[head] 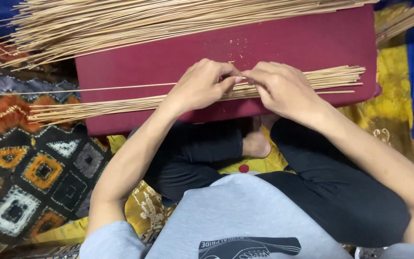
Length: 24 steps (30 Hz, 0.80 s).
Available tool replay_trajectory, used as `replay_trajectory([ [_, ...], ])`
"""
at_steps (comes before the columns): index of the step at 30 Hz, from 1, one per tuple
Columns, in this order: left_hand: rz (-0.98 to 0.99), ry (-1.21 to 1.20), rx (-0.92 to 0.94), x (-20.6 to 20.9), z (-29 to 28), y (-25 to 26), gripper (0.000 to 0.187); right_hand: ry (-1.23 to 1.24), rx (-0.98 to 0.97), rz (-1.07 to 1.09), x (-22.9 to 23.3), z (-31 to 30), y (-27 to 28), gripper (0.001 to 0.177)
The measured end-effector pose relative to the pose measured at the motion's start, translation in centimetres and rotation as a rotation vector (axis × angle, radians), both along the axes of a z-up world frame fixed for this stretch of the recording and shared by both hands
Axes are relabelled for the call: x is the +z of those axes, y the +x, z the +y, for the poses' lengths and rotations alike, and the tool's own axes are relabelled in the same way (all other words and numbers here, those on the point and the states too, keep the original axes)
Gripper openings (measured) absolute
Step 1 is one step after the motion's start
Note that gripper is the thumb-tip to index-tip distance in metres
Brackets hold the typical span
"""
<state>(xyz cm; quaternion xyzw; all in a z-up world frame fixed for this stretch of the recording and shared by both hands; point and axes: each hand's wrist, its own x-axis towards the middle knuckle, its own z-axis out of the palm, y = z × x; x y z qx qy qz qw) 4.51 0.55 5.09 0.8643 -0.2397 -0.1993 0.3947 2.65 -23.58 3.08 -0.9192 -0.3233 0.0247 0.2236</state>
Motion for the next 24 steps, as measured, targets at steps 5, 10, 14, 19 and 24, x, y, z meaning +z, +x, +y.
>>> replay_trajectory([
  [5, -0.044, 0.006, 0.050, -0.4, 0.8, 0.7, 0.020, -0.057, -0.019, -0.066, -1.6, -1.8, 1.5, 0.032],
  [10, -0.044, 0.020, 0.023, -0.2, 0.7, 0.7, 0.019, -0.074, -0.012, -0.031, -1.4, -1.6, 1.4, 0.035],
  [14, -0.038, -0.023, 0.058, -0.4, 0.7, 0.5, 0.017, -0.038, -0.005, -0.060, -1.8, -1.5, 1.4, 0.032],
  [19, -0.069, -0.004, 0.021, -0.5, 0.9, 0.6, 0.019, -0.055, 0.024, -0.075, -2.5, -1.8, 2.0, 0.032],
  [24, -0.054, 0.008, 0.016, -0.7, 0.5, 0.5, 0.016, -0.050, 0.023, -0.035, -2.7, -1.0, 1.4, 0.026],
])
